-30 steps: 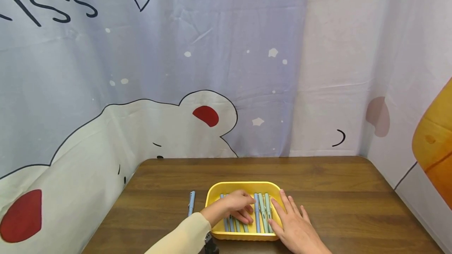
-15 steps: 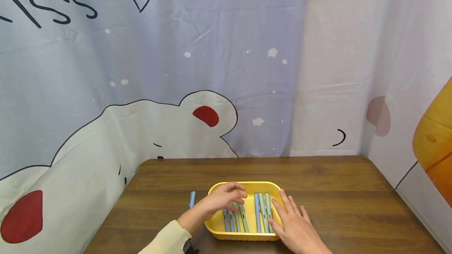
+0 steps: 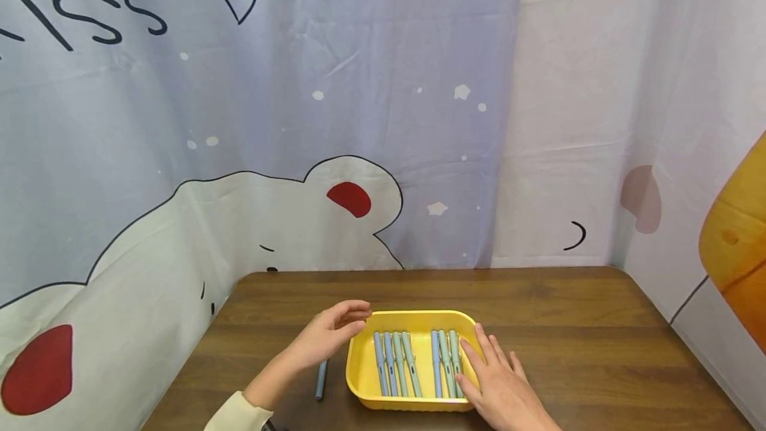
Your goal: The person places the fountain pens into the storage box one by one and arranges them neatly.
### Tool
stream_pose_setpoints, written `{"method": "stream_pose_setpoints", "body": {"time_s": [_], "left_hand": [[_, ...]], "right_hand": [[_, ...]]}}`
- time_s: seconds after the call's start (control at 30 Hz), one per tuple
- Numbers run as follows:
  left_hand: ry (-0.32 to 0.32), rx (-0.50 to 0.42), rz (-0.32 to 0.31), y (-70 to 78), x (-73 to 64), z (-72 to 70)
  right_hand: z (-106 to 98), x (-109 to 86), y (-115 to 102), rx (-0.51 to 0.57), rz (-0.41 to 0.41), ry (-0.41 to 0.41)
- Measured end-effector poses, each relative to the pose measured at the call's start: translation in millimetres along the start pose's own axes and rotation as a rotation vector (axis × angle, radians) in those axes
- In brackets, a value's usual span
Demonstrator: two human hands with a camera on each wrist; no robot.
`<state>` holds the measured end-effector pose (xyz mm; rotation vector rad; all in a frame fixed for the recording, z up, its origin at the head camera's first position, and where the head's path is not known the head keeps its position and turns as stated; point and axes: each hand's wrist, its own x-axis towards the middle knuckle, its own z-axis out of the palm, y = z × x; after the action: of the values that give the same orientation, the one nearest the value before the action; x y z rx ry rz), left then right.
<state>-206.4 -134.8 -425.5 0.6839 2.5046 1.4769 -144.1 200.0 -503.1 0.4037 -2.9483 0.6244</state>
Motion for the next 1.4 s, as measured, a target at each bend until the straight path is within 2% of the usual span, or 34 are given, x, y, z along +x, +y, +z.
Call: {"method": "stream_pose_setpoints", "body": {"time_s": [0.13,0.3,0.47,0.7,0.9,1.0,1.17,1.4], "left_hand": [[0.047,0.059,-0.009,-6.1,-9.2,-11.5],[0.076,0.132,-0.025,-14.1,-20.7,-22.0],[0.095,0.183,-0.067,-26.2,-29.6,-27.9],[0.163,0.234,-0.15,-43.5,-36.5,-31.8],[0.253,0.371,-0.226,-58.6,-34.8,-28.1],[0.268,0.434,-0.268,-66.2,-34.4,-22.1],[0.243,0.53,-0.31,-77.3,-34.6,-9.9],[0.197,0.612,-0.403,-85.6,-28.9,1.9]], "right_hand": [[0,0.3,0,0.004,0.003,-0.01],[-1,0.7,0,0.006,0.005,-0.014],[-1,0.5,0,0.003,-0.002,-0.005],[-1,0.2,-1,0.005,0.006,-0.018],[0,-0.8,0,-0.004,0.003,-0.001],[0,-0.5,0,0.004,0.007,-0.015],[0,0.6,0,0.017,0.017,-0.041],[0,0.4,0,0.005,0.007,-0.014]]}}
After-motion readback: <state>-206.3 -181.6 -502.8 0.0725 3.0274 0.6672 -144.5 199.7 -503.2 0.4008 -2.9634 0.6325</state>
